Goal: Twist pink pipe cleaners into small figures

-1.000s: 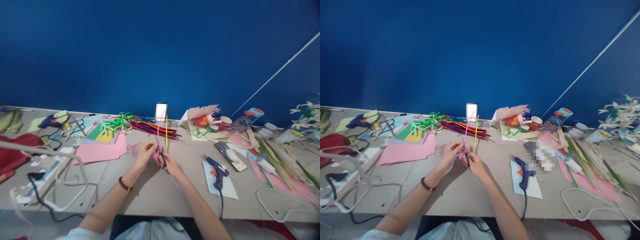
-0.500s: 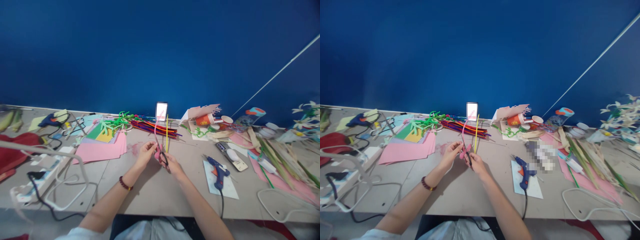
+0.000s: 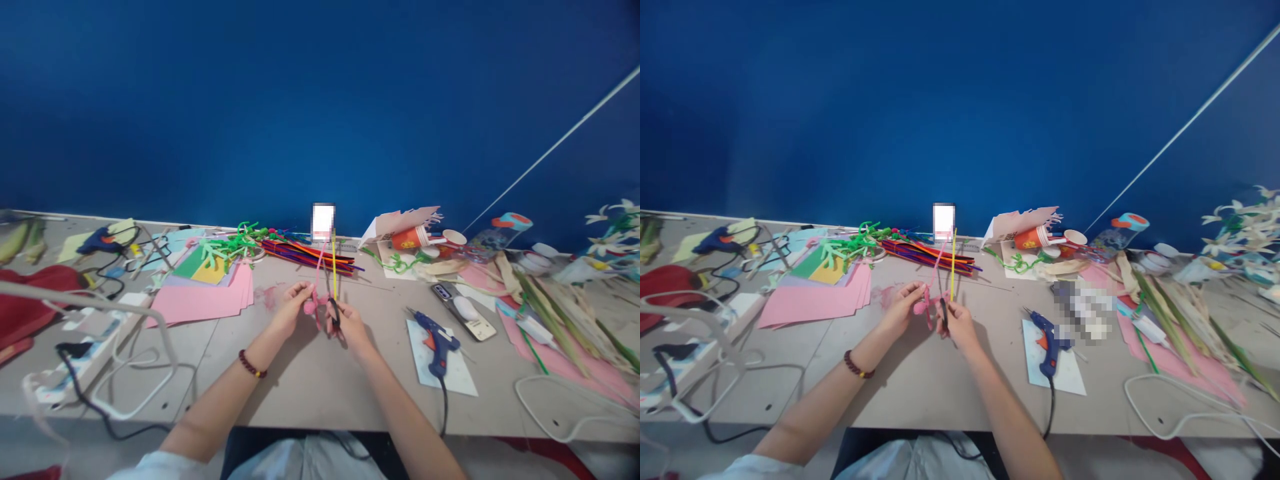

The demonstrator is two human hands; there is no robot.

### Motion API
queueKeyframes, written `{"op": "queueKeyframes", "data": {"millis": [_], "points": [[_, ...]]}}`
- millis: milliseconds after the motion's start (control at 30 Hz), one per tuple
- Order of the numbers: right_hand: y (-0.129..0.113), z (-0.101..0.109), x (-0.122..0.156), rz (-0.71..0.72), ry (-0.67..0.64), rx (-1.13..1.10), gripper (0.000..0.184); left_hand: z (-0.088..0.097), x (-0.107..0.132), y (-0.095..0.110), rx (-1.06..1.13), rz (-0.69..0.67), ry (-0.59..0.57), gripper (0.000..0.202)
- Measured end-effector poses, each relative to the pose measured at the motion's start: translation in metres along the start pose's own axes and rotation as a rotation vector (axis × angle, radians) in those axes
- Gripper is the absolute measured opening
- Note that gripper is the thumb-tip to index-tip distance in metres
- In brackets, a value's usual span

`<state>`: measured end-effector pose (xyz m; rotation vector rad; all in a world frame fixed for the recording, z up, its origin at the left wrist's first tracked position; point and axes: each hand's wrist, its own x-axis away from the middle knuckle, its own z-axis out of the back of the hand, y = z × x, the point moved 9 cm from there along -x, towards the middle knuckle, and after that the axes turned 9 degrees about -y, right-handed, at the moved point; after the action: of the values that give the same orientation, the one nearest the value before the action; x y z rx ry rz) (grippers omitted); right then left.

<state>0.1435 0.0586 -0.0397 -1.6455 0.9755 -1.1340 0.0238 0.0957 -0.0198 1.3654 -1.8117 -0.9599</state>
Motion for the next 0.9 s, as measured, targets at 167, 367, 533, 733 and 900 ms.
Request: {"op": "queueKeyframes", "data": {"millis": [167, 367, 533, 733, 900], "points": [[-0.029, 0.049, 0.009, 0.138, 0.233, 0.381, 0.04, 0.005, -0.003, 0.003, 0.114, 0.013, 0.02, 0.029], [-0.033, 0.092, 0.015, -0.03, 0.431, 1.069, 0.024, 0.015, -0.006, 0.01, 0.171, 0.024, 0.018, 0.026], [-0.034, 0.096, 0.016, -0.022, 0.483, 1.146, 0.015, 0.025, -0.008, 0.02, 0.282, 0.02, 0.03, 0.014], [-0.031, 0.104, 0.015, 0.003, 0.533, 1.166, 0.01, 0.032, -0.011, 0.043, 0.511, -0.091, -0.023, 0.01], [-0.038, 0.085, 0.009, 0.096, 0.424, 1.147, 0.009, 0.039, -0.011, 0.06, 0.627, -0.183, -0.086, 0.012]]}}
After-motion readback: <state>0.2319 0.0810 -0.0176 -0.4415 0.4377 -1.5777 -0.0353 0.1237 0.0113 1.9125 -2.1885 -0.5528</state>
